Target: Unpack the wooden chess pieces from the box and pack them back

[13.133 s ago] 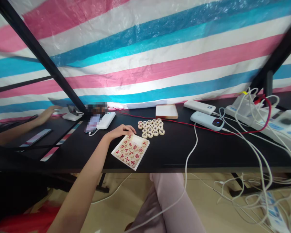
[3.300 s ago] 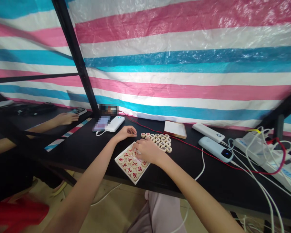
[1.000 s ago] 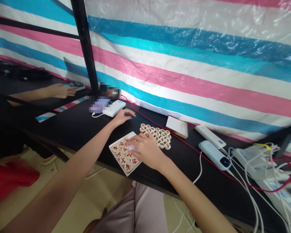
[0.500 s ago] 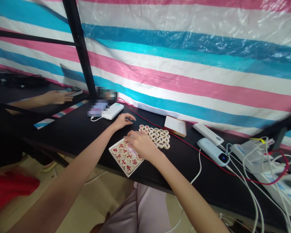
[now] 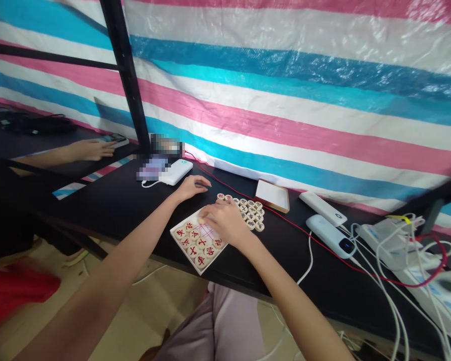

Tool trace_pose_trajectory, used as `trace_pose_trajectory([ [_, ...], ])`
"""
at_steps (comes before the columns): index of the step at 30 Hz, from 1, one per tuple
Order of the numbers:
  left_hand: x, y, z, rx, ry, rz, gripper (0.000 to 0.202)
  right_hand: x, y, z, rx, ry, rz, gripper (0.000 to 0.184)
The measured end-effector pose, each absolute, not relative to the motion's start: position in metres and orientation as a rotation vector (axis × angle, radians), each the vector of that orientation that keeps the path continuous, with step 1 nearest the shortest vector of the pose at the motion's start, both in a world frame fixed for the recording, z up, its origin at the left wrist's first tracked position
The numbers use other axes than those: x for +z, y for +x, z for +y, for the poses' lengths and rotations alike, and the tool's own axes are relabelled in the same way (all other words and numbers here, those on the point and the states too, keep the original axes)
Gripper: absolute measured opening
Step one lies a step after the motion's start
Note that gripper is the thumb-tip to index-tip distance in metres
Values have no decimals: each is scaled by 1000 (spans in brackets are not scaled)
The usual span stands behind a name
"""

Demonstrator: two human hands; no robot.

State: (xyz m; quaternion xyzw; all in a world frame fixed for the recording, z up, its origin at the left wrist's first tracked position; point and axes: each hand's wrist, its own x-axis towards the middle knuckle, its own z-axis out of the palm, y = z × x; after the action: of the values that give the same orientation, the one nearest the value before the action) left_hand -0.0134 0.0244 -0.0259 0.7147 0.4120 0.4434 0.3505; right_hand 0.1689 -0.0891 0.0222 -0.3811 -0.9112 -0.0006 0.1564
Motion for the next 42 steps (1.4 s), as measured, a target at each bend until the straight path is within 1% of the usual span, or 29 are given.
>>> trace_pose_trajectory([
  [2, -25, -13, 23, 1148, 1860, 1082, 16, 27, 179, -83, 61, -1171, -2516, 14],
  [6, -23, -12, 23, 1143, 1860, 1093, 14, 26, 188, -78, 92, -1161, -2566, 20],
  [12, -25, -13, 25, 1143, 1839, 1069, 18, 10, 166, -90, -113, -1111, -2703, 25],
  [16, -28, -13, 27, 1149, 1853, 1066, 20, 11, 156, -91, -189, -1119, -2675, 21],
  [19, -31, -13, 27, 1129, 1860, 1062, 20, 20, 162, -88, -144, -1131, -2611, 15],
  [23, -36, -12, 26, 1115, 1852, 1063, 17, 30, 189, -77, 1, -1307, -2357, 16],
  [26, -38, -11, 25, 1137, 1824, 1090, 15, 29, 209, -67, 128, -1370, -2267, 16],
  [30, -39, -10, 27, 1166, 1796, 1138, 10, 20, 214, -61, 241, -1330, -2290, 16],
  [35, -40, -11, 29, 1157, 1821, 1165, 10, 10, 205, -66, 265, -1241, -2282, 18],
  [42, -38, -11, 26, 1173, 1806, 1215, 7, 0, 200, -68, 154, -1297, -2236, 11],
])
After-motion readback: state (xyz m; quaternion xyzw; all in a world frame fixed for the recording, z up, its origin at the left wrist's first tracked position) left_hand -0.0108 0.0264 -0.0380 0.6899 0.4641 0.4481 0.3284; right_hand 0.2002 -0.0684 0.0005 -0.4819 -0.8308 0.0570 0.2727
